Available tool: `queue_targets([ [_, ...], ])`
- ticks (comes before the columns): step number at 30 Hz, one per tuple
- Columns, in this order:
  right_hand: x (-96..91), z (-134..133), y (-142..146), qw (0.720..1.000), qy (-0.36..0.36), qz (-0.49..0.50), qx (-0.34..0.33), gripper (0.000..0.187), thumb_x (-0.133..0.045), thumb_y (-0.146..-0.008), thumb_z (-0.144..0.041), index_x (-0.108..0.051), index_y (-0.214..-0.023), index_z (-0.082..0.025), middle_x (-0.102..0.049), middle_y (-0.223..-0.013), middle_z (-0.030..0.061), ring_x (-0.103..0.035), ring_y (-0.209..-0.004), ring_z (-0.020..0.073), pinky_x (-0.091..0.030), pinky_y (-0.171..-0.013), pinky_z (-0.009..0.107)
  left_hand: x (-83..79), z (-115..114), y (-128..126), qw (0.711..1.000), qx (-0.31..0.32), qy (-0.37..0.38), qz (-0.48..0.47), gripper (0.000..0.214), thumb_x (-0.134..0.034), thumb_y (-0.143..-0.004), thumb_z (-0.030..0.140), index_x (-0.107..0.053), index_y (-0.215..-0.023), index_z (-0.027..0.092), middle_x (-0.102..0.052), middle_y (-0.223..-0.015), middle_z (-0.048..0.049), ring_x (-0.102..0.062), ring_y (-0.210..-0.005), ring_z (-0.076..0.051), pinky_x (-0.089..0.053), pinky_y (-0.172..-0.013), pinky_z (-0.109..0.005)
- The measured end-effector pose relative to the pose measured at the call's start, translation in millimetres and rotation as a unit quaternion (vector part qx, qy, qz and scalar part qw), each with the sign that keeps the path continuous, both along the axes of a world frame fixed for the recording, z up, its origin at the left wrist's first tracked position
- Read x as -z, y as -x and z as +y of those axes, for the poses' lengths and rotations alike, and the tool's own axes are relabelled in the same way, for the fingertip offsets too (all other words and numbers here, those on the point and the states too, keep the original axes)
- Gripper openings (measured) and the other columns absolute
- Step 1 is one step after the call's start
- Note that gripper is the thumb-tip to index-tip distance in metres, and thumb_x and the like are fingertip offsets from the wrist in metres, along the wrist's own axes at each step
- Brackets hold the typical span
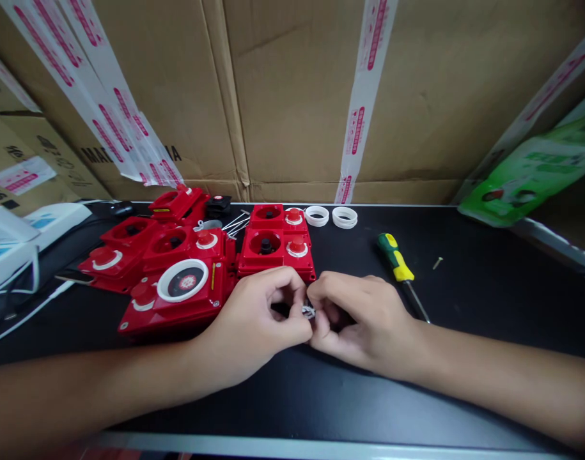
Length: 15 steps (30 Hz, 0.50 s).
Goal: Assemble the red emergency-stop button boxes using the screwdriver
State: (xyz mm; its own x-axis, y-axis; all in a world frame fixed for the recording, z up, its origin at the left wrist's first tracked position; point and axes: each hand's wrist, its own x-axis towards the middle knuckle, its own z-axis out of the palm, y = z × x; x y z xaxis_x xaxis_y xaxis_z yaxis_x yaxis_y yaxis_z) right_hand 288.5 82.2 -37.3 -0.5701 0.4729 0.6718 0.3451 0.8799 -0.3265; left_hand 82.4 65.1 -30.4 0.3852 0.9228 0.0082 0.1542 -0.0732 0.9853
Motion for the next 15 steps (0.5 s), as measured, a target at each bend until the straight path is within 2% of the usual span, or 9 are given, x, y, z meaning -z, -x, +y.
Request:
queue_targets([
  [4,0.0,-0.1,-0.3,1.000,0.006,0.004,0.004,0.014,-0.060,-0.085,-0.007,-0.057,-0.086,-0.020,-0.052,-0.072,-0.0077,-0.043,-0.057,0.0048,-0.036,-0.053,0.019,-1.8,-0.9,-0.6,0.999,-0.021,0.023,-0.023,0.011,-0.065,-0.075,0.017,-0.054,-0.077,0.020,-0.057,-0.074,0.0056,-0.059,-0.071,-0.013,-0.053,-0.065,-0.025],
  [8,0.8,1.3,-1.0,1.000,0.024,0.018,0.010,0.013,-0.059,-0.085,-0.008,-0.056,-0.086,-0.020,-0.052,-0.071,-0.0077,-0.046,-0.056,0.0040,-0.038,-0.054,0.016,-2.5,-1.9,-2.2,0.995,-0.022,0.074,-0.067,0.013,-0.068,-0.076,0.019,-0.055,-0.080,0.020,-0.062,-0.077,0.0049,-0.066,-0.072,-0.014,-0.068,-0.070,-0.033],
  [15,-2.8,2.8,-8.2,0.998,0.055,0.010,0.020,0.016,-0.056,-0.078,-0.007,-0.053,-0.084,-0.021,-0.050,-0.067,-0.0087,-0.046,-0.055,0.0041,-0.037,-0.053,0.015,0.4,-2.6,0.4,0.991,-0.026,0.088,-0.096,0.014,-0.067,-0.077,0.018,-0.054,-0.079,0.020,-0.058,-0.082,0.0044,-0.065,-0.078,-0.014,-0.074,-0.072,-0.037],
])
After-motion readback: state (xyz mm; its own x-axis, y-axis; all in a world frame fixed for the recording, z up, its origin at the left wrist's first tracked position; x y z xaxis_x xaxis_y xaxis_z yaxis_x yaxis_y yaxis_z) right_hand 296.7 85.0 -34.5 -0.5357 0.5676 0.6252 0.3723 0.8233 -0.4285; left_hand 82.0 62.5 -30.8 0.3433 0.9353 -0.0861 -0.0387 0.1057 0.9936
